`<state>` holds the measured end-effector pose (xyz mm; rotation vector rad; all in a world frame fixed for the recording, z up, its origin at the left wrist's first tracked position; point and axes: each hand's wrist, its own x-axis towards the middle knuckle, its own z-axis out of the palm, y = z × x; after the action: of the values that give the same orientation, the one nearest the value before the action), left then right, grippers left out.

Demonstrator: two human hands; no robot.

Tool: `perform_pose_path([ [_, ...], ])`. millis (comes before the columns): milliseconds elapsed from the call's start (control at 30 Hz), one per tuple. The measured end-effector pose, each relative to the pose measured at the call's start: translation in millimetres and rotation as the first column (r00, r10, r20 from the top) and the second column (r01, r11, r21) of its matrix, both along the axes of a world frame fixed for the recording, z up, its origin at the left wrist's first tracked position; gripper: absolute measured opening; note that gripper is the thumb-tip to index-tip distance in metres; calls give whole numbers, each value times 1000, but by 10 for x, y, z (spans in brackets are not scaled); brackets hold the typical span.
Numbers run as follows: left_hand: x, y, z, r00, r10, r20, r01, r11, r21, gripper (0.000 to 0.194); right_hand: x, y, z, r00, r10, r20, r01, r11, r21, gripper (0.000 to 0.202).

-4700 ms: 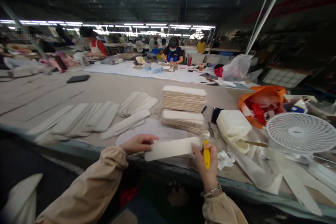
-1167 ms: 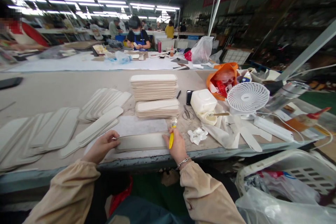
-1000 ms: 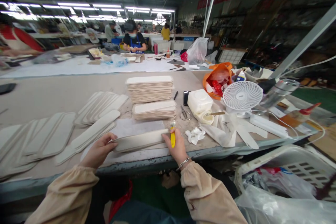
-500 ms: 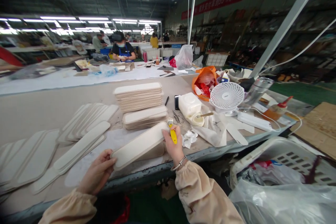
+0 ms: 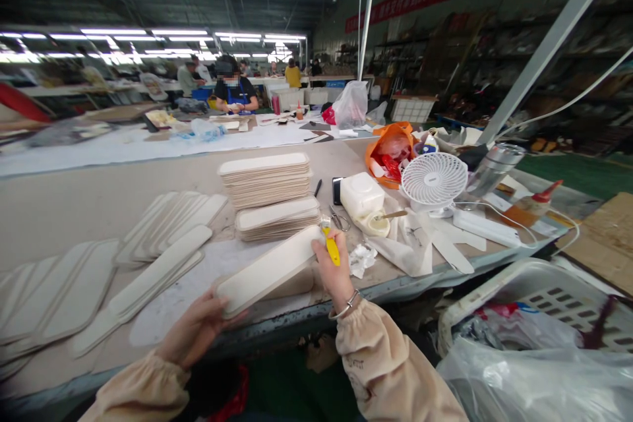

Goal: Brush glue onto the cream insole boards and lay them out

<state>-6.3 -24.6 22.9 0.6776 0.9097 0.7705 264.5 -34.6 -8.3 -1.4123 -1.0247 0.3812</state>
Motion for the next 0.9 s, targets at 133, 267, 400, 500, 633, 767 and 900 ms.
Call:
perform_pose_path([
  [133,74,-170,6,952,-305,-27,298,945,-135,35,-29,37,200,939,37,-341,0,994,109,35],
  [267,295,-365,-96,971,-232,-58,225,967,-117,32,-96,63,346,826,52,-561,16,993,115,44],
  [400,441,-470,-226,991,-121,-63,114,988,-104,34,-167,76,342,775,67,-629,-4,995,101,44],
  [500,453,-490,-262,990,-124,-70,116,987,-110,35,-168,82,287,790,51,-612,12,995,98,40],
  [633,451,-506,-252,991,-120,-57,114,988,-108,38,-113,93,223,838,4,-546,42,997,70,35],
  [767,468,-515,-260,993,-115,-40,111,989,-94,43,-79,103,190,880,-26,-474,67,995,68,31],
  [900,460,-502,-264,991,-128,-41,124,988,-88,43,-82,100,204,893,1,-449,35,997,72,32],
])
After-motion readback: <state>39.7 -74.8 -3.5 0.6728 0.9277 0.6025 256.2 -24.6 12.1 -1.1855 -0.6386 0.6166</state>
